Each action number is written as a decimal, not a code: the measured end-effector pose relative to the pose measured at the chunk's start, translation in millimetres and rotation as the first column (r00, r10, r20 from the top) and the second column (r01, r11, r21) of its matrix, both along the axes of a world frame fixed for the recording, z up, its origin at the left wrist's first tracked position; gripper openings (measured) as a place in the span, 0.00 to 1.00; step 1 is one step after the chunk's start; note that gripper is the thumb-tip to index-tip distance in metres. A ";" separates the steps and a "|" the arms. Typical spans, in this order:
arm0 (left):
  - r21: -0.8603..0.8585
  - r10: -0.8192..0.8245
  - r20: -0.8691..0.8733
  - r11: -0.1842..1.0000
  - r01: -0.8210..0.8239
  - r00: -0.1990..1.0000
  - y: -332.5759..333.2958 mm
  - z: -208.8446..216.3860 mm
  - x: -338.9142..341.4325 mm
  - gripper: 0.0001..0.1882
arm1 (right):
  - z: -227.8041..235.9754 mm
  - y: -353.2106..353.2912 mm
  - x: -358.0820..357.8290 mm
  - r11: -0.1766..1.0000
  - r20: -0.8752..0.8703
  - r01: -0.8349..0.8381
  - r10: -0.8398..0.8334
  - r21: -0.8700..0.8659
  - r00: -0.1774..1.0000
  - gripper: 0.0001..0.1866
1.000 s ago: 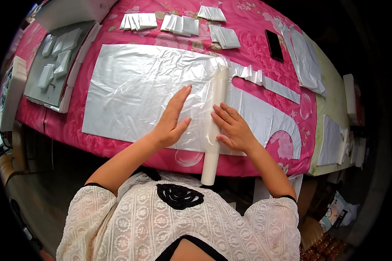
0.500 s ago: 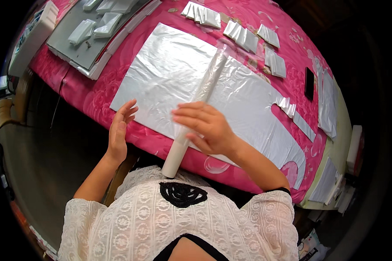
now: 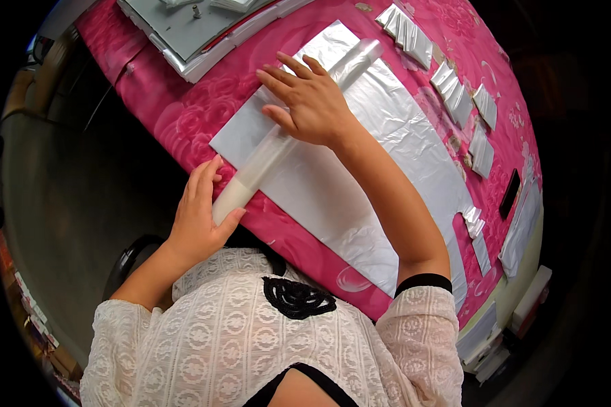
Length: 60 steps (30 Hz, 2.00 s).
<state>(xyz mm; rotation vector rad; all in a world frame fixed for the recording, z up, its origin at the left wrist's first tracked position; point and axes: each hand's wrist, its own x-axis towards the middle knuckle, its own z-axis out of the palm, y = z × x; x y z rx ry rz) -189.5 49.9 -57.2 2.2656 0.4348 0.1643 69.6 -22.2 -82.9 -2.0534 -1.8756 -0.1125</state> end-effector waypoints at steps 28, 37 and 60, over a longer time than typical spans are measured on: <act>-0.982 -0.605 -0.010 -0.144 -0.122 0.796 -60.1 33.5 35.6 0.26 | 61.8 -128.8 -46.9 0.458 -0.702 0.858 0.690 0.232 -0.178 0.25; -0.966 -0.658 -0.008 -0.191 -0.176 0.753 -91.2 24.6 50.5 0.30 | 58.3 -176.9 -52.5 0.386 -0.702 0.887 0.704 0.254 -0.106 0.25; -0.914 -0.734 -0.395 0.375 -0.156 0.552 -56.7 -13.4 31.2 0.33 | 2.8 -291.3 2.6 0.280 -0.978 0.939 -0.121 -0.197 -0.169 0.17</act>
